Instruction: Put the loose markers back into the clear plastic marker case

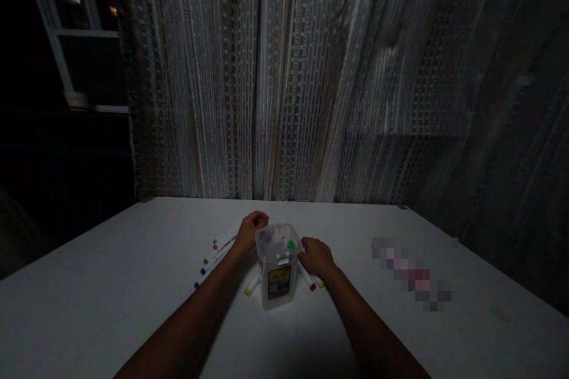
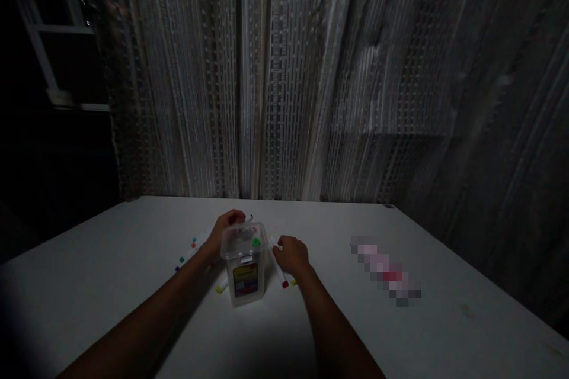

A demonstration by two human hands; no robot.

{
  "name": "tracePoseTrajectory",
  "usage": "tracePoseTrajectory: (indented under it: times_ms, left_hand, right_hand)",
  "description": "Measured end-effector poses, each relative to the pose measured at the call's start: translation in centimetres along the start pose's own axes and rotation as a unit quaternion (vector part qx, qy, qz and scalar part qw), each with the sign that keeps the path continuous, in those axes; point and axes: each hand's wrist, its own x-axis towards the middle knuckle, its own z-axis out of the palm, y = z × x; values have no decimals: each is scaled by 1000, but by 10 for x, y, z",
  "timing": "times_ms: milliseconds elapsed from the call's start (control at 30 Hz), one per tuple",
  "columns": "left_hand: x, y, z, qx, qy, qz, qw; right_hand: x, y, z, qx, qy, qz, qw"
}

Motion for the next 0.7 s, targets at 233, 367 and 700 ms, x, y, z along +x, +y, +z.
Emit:
tracePoseTrajectory:
  times_ms: [233,367,700]
  left_hand:
    - [-18,-18,-2,94,-47,37,994]
    - [-20,-23,-3,103,-65,46,991]
    - [-26,-8,1,93,-68,52,992]
  right_hand:
    - [0,3,1,8,8,-1,1000]
    - [1,3,4,10,7,1,1000]
    - [-19,-19,-71,276,149,-92,945]
